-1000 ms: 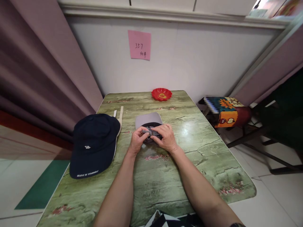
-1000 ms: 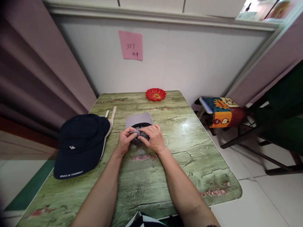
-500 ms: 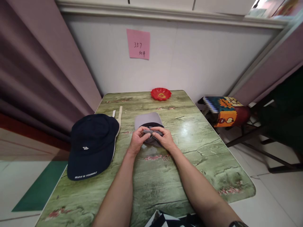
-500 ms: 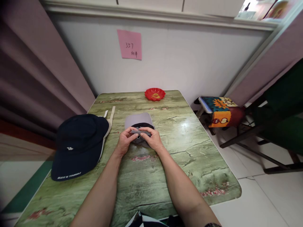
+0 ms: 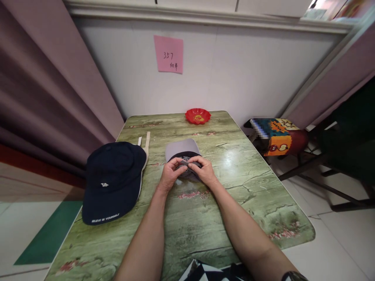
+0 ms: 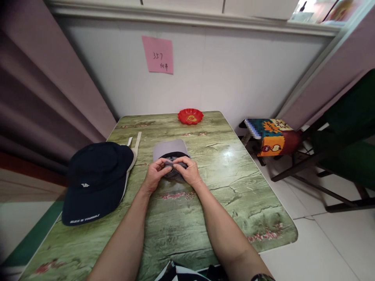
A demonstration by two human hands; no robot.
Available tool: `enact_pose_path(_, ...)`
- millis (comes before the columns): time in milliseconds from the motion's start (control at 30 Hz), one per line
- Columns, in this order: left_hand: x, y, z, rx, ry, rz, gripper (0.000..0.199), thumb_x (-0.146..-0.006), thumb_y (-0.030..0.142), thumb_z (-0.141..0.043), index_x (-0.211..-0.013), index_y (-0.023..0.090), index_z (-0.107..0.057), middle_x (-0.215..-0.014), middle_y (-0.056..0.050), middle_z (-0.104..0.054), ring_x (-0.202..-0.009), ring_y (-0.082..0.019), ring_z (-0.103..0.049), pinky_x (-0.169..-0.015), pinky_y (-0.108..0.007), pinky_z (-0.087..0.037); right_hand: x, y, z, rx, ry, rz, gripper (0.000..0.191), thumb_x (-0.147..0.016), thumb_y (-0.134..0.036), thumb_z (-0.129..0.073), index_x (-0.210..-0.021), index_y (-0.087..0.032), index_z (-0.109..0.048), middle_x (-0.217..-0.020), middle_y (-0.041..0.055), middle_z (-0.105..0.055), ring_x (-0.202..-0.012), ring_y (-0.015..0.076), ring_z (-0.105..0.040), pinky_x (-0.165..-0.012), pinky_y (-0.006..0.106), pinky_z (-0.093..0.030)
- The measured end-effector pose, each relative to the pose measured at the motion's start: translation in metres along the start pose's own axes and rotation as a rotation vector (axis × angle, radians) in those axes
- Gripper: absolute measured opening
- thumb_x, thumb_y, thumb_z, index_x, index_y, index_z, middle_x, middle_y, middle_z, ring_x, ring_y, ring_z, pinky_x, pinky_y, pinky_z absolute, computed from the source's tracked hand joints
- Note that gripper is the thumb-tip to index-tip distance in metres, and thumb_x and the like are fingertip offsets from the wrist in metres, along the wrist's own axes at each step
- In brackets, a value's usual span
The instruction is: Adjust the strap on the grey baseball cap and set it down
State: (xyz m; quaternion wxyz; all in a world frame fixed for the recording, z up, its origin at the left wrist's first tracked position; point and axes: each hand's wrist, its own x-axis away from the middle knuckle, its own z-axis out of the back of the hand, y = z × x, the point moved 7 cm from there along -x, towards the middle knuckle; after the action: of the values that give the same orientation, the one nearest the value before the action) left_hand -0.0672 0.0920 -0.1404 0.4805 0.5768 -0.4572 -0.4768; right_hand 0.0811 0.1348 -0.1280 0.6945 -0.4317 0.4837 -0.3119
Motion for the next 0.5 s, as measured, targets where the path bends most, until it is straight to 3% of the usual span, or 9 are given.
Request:
enact_pose_path(133, 0.0, 0.002, -0.004, -0.046, -0.066, -0.067, 0.036, -0.065, 0.026, -0.081, -0.095, 0.019, -0.062, -0.096, -0.004, -0.067, -0.093, -0.019, -0.062, -0.085, -0.03, -0.047, 0.0, 0.015, -0.004, -0.135, -0.075, -0.125, 0.021, -0.084, -0.042, -0.065, -0.092, -0.022, -0.063, -0.086, 0.0007, -0.066, -0.078, 0.0166, -0.062, -0.076, 0.029, -0.051)
enact_pose_path(333, 0.0, 0.004, -0.006, -0.104, -0.003, -0.089, 0.021, -0.071, 0.021, -0.07, -0.09, 0.02, -0.062, -0.09, -0.002, -0.065, -0.087, -0.018, -0.061, -0.084, -0.03, -0.046, 0.001, 0.021, -0.009, -0.269, -0.149, -0.177, 0.024, -0.082, -0.042, -0.066, -0.093, -0.022, -0.059, -0.088, 0.0006, -0.063, -0.08, 0.0156, -0.06, -0.076, 0.027, -0.05)
enact_pose_path(500, 0.001, 0.007, -0.007, -0.099, 0.035, -0.074, 0.021, -0.07, 0.024, -0.072, -0.088, 0.019, -0.063, -0.088, -0.002, -0.066, -0.085, -0.017, -0.062, -0.084, -0.03, -0.046, 0.0, 0.022, -0.01, -0.281, -0.163, -0.192, 0.025, -0.082, -0.043, -0.067, -0.094, -0.022, -0.06, -0.09, 0.0012, -0.064, -0.084, 0.0167, -0.062, -0.08, 0.029, -0.052)
